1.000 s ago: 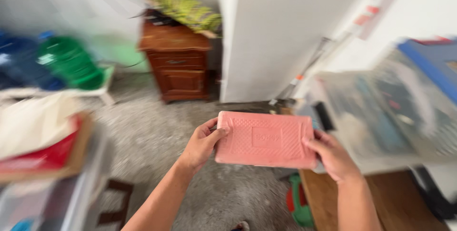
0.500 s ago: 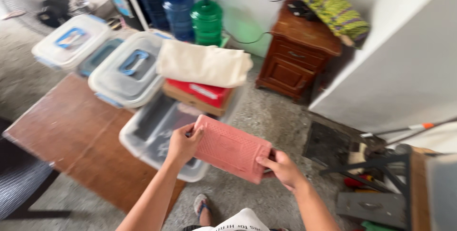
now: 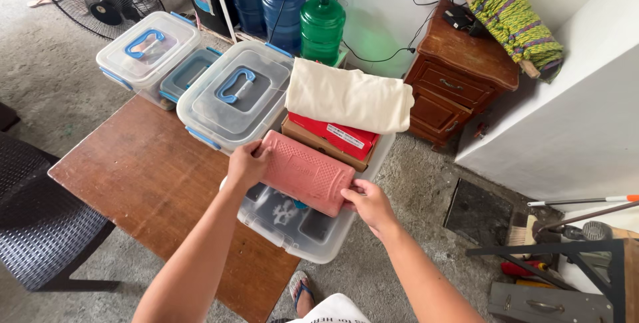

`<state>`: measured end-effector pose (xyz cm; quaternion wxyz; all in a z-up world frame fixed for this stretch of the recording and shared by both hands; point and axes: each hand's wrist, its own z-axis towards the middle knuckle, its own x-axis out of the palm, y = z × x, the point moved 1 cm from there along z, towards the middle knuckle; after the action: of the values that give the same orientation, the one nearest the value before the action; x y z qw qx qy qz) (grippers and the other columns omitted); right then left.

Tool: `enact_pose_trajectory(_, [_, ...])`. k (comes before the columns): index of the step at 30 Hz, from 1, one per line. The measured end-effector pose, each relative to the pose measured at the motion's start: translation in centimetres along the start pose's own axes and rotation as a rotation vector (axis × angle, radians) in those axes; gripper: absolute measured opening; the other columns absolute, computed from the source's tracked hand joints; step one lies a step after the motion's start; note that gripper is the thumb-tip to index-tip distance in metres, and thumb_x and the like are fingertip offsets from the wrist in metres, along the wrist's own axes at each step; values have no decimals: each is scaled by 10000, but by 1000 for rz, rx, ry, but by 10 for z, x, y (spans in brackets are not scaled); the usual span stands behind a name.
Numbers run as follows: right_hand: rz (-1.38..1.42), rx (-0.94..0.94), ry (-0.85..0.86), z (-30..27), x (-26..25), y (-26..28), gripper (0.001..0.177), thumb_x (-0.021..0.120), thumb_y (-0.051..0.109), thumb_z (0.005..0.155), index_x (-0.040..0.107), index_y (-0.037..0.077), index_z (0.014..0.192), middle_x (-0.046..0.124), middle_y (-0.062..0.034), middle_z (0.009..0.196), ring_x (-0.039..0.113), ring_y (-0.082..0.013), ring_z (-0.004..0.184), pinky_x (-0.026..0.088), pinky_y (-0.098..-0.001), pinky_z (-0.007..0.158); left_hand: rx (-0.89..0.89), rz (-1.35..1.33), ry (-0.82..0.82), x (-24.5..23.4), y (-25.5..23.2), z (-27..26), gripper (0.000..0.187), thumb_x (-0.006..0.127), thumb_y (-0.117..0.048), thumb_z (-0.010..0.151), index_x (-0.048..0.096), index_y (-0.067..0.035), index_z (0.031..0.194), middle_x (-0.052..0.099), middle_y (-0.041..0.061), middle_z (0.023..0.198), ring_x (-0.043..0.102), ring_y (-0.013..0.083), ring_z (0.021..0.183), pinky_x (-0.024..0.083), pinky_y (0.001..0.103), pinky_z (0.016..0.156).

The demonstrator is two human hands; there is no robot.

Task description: The person clears items from a wooden workbench by hand, transferring storage boxes, a scale, a clock, a bag of screws, and various hand and power tools onto nearby surfaces.

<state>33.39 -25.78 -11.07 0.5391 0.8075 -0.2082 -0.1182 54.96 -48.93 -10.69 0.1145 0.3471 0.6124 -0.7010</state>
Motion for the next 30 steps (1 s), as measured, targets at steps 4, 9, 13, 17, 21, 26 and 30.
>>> enact_pose_trajectory(4, [1, 20, -117, -1, 5, 5, 433, 684, 107, 906, 580, -70, 1288, 679, -138, 1152, 709, -204, 992, 627, -346, 829, 40, -38, -59, 8, -4, -3, 340, 737, -279, 904, 726, -8, 1109, 666, 184, 870, 635, 336, 793, 518, 398, 765])
enact_pose_trajectory(9, [44, 36, -120, 0, -1, 4, 452, 678, 108, 906, 553, -74, 1301, 663, -137, 1157, 713, -208, 1005, 638, -351, 835, 118, -61, -181, 6, -23, -12, 365, 732, -227, 852, 721, -17, 1150, 703, 189, 1063, 675, 351, 966, 519, 426, 867])
enact_pose_trajectory(13, [93, -2, -169, -2, -27, 0, 471, 680, 115, 908, 544, -20, 1337, 633, -118, 1147, 678, -200, 1000, 625, -359, 832, 245, -45, -374, 1, -64, -33, 276, 744, -193, 848, 735, -12, 1056, 717, 148, 990, 662, 339, 951, 517, 425, 847])
enact_pose_trajectory(17, [211, -101, -250, -15, -74, 0, 457, 674, 136, 923, 569, -12, 1343, 613, -81, 1097, 634, -190, 977, 617, -383, 816, 109, -112, -105, 14, -118, -54, 219, 738, -253, 890, 727, -41, 945, 735, 98, 848, 703, 238, 796, 545, 361, 759])
enact_pose_trajectory(21, [287, -135, -434, -52, -138, 9, 430, 662, 164, 933, 575, 7, 1324, 665, -84, 1094, 660, -186, 988, 619, -386, 828, 170, -304, 129, 48, -185, -76, 221, 716, -249, 877, 740, -51, 972, 761, 76, 819, 734, 181, 744, 565, 321, 709])
enact_pose_trajectory(26, [495, -298, -753, -146, -233, 16, 304, 654, 119, 941, 619, 5, 1220, 669, -111, 1105, 677, -234, 968, 608, -441, 821, 322, -313, 394, 113, -275, -106, 272, 723, -261, 878, 725, -37, 1032, 762, 69, 920, 714, 170, 809, 572, 322, 729])
enact_pose_trajectory(30, [549, -469, -1006, -251, -301, 18, 254, 628, 118, 974, 635, 9, 1203, 674, -140, 1115, 669, -239, 977, 602, -451, 849, 386, -369, 601, 178, -338, -139, 319, 716, -288, 891, 706, -30, 1079, 762, 71, 962, 714, 162, 843, 578, 322, 752])
